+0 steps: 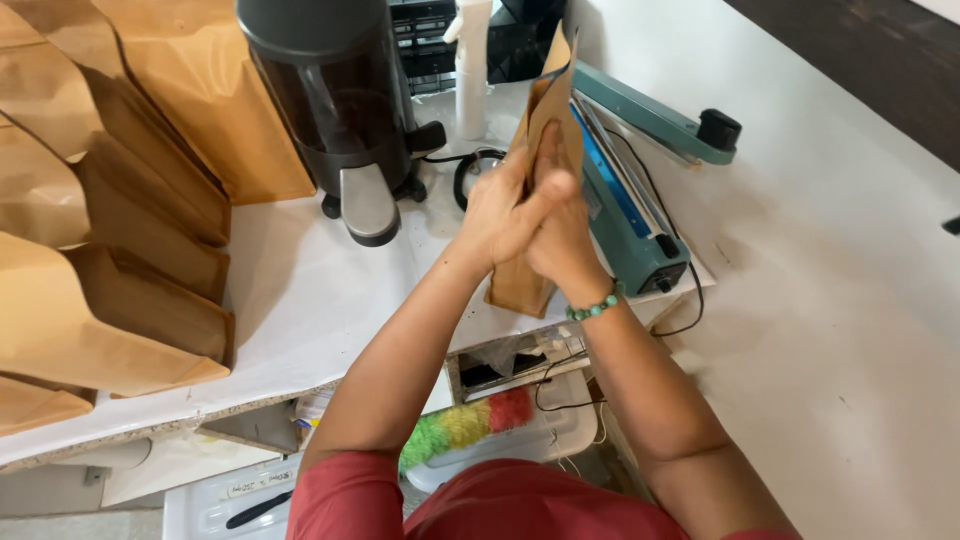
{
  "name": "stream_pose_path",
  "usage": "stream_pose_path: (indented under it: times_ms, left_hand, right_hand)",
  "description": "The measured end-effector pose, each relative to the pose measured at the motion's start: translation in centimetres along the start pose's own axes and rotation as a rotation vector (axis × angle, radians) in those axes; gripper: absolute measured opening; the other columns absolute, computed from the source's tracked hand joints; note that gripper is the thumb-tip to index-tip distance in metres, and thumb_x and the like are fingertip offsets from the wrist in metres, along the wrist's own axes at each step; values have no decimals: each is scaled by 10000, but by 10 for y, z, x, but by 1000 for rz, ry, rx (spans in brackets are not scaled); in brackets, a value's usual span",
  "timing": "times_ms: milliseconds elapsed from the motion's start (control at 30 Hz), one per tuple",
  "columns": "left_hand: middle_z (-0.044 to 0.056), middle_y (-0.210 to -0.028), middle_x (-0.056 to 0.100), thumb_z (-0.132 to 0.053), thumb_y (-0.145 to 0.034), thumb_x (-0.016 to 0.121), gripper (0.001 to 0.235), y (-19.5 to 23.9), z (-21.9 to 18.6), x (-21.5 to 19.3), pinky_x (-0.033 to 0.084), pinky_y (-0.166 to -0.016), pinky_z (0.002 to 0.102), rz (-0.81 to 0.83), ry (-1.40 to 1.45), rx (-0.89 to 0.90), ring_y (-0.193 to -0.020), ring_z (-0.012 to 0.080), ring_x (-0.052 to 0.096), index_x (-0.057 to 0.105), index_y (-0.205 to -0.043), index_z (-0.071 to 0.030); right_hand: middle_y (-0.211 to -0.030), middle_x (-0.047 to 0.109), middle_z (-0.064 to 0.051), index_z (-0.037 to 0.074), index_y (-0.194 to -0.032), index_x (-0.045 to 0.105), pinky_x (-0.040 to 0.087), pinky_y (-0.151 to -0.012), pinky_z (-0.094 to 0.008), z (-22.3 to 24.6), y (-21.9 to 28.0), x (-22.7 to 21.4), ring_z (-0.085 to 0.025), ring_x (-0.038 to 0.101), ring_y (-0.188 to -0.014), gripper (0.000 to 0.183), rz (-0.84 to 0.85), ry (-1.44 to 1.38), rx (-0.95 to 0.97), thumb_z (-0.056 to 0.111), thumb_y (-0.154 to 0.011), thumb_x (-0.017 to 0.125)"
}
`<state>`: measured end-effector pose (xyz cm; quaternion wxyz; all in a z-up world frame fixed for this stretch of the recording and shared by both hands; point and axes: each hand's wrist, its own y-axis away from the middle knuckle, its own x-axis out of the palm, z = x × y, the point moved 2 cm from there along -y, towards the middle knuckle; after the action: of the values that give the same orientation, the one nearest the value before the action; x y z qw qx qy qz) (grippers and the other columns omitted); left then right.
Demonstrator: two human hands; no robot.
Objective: Sealing coffee bags using a heat sealer machine
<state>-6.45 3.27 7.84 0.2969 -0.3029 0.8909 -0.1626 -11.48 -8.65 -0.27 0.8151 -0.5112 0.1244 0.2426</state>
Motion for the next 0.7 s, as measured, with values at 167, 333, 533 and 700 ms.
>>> stream_pose_path:
  times_ms: [167, 333, 533, 700]
  left_hand:
    - [212, -1114, 707, -611, -967, 510, 520, -37, 70, 20, 499, -983, 559, -65, -78, -208, -1133, 458, 645, 594, -1292, -214]
    - [-69, -636, 649, -317, -1002, 678, 200, -49, 115, 18, 553, -635, 299, -215, 269, -141, -675, 53, 612, 780, -861, -219]
    - [33, -723, 720, -207, -1035, 626, 210, -40, 61, -14, 588, -597, 255, 71, 585, -114, -620, 120, 702, 739, -906, -86]
    - [44, -1019, 754, -237, -898, 760, 331, -43, 38, -33, 642, -770, 289, 104, 691, -158, -909, 152, 733, 732, -1131, -4]
  right_hand:
    - [-1652, 313, -168, 76, -1611, 368, 207, -1257, -485, 2, 15, -8, -381, 266, -1514, 817, 139, -172, -87, 313, -940, 770]
    - [-1660, 369, -83, 75, -1568, 447, 251, -1300, -395, -9, 12, -29, -236, 346, -1532, 712, 99, -828, 125, 145, -934, 761]
    - [-1581, 448, -208, 166, -1655, 197, 344, -1173, -517, -66, -51, -49, -372, 469, -1425, 1158, -156, -755, 157, 227, -838, 1016]
    - [-766, 689, -30, 92, -792, 641, 608, -624, -300, -57, -92, -67, -152, 664, -680, 330, -23, -1105, 392, -53, -652, 903]
